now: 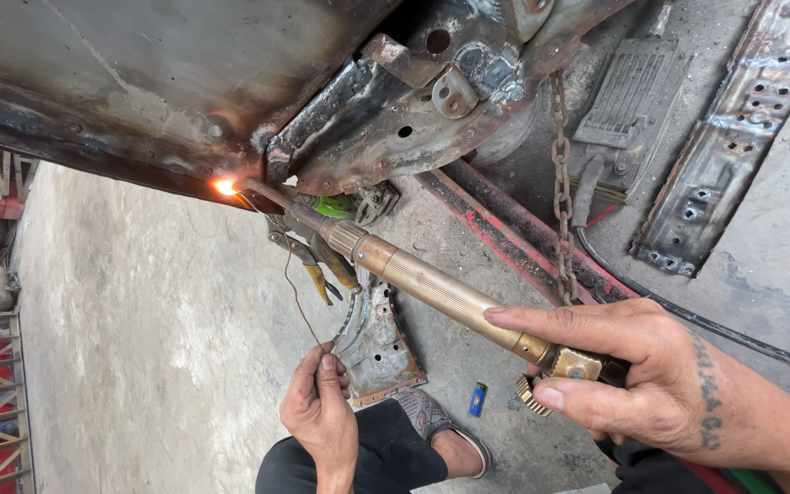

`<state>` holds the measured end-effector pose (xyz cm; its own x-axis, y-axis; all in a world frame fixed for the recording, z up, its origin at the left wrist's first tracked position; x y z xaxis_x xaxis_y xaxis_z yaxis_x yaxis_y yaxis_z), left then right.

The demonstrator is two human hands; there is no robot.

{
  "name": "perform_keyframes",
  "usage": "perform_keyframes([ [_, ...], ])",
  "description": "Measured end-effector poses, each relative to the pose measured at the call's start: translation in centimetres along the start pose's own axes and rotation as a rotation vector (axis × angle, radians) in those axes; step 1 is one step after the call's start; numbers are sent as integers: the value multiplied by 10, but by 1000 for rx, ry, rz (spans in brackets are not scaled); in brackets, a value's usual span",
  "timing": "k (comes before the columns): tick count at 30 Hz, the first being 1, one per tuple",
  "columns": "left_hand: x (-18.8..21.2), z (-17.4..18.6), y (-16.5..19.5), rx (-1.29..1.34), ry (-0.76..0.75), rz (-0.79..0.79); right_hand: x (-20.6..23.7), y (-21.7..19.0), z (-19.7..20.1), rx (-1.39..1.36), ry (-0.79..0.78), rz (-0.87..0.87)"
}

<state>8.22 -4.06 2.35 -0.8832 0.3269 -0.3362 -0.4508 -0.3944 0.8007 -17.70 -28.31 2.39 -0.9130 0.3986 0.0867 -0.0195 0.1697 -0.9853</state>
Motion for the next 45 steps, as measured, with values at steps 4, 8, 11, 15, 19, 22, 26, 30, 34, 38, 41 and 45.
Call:
perform_keyframes([
  [4,0,0,0,-13,3,-1,1,-5,-1,-32,-10,67],
  [8,-1,0,3,2,0,-22,1,0,0,-7,-1,27],
  [11,-2,1,4,-8,5,-33,1,-10,-1,-27,-7,142],
  [15,-3,2,2,-39,10,-2,4,-17,-2,-164,-25,231],
  [19,-3,3,5,-35,11,-19,3,-13,-2,-143,-12,204],
  [22,-3,3,4,-29,9,-12,4,-14,-2,-161,-14,223],
  [26,-4,2,3,-32,6,1,4,-8,-1,-118,-11,174],
  [30,-4,1,4,-39,4,-4,6,-18,0,-142,-11,283],
  [34,-5,1,4,-46,6,-5,5,-16,-1,-153,-13,235],
  [38,-6,2,5,-46,7,-5,3,-18,-3,-152,-22,235],
  [41,-5,2,5,-43,4,-4,3,-14,-3,-137,-9,191],
  [45,-5,1,4,-14,-2,21,4,-14,-2,-138,-14,198],
])
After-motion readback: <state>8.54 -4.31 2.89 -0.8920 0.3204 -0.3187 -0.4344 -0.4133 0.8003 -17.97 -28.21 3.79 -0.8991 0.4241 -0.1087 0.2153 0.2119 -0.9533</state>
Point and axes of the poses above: each hand's wrist, its own x-axis away from the middle knuckle, its own z-axis out of the back of the hand, y = z × x, the point moved 9 cm from there along -x, towards the middle knuckle, and after that the axes turned 6 degrees about y, right-handed, at the moved point
